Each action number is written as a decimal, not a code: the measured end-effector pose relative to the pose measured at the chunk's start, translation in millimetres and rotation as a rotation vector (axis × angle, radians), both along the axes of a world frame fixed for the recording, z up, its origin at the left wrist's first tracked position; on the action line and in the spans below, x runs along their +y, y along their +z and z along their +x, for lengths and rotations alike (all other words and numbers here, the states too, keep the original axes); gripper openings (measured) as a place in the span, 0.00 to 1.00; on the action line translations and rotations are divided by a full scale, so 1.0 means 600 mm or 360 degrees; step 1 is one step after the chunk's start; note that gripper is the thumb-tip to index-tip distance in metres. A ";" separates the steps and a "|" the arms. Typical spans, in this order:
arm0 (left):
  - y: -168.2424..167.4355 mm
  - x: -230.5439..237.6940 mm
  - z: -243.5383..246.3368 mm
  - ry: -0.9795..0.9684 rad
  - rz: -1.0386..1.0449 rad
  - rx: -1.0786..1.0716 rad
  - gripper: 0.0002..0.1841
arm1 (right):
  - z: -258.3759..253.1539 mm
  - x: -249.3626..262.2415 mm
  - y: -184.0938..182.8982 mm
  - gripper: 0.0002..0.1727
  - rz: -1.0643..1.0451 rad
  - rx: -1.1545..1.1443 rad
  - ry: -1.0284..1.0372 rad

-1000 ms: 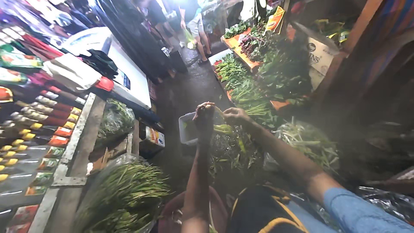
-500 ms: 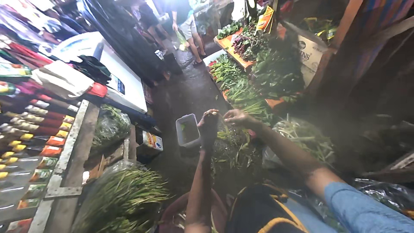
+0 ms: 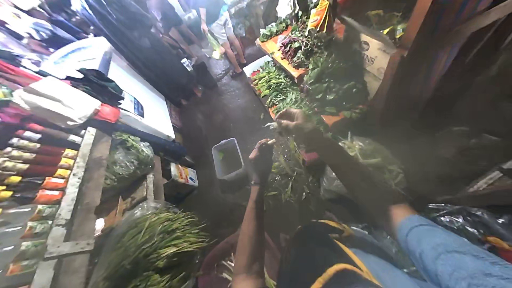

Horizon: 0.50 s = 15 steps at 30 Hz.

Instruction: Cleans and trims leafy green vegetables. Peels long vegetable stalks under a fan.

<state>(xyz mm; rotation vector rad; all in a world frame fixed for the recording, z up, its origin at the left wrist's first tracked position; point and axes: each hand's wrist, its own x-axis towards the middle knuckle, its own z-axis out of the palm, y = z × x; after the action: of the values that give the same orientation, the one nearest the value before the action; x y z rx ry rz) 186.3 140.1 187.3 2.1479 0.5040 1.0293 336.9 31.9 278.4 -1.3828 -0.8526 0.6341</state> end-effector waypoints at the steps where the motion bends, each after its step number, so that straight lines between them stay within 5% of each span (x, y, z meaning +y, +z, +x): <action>1: -0.006 0.002 -0.002 0.0013 -0.0025 0.0014 0.12 | 0.007 -0.015 0.017 0.09 0.0028 -0.0180 -0.0067; 8: -0.001 0.024 -0.033 -0.0083 -0.0136 -0.0012 0.17 | 0.096 -0.151 0.064 0.11 -0.0106 -0.1030 -0.0390; 15: 0.019 0.036 -0.051 -0.0243 -0.0478 0.0010 0.18 | 0.197 -0.196 -0.032 0.11 -0.0865 -0.0919 -0.0416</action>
<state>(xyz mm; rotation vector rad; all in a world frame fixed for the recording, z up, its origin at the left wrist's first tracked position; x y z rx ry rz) 155.9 161.6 198.7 1.8917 0.4577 0.8074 455.3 -86.0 258.9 -2.1938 -0.9603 0.2616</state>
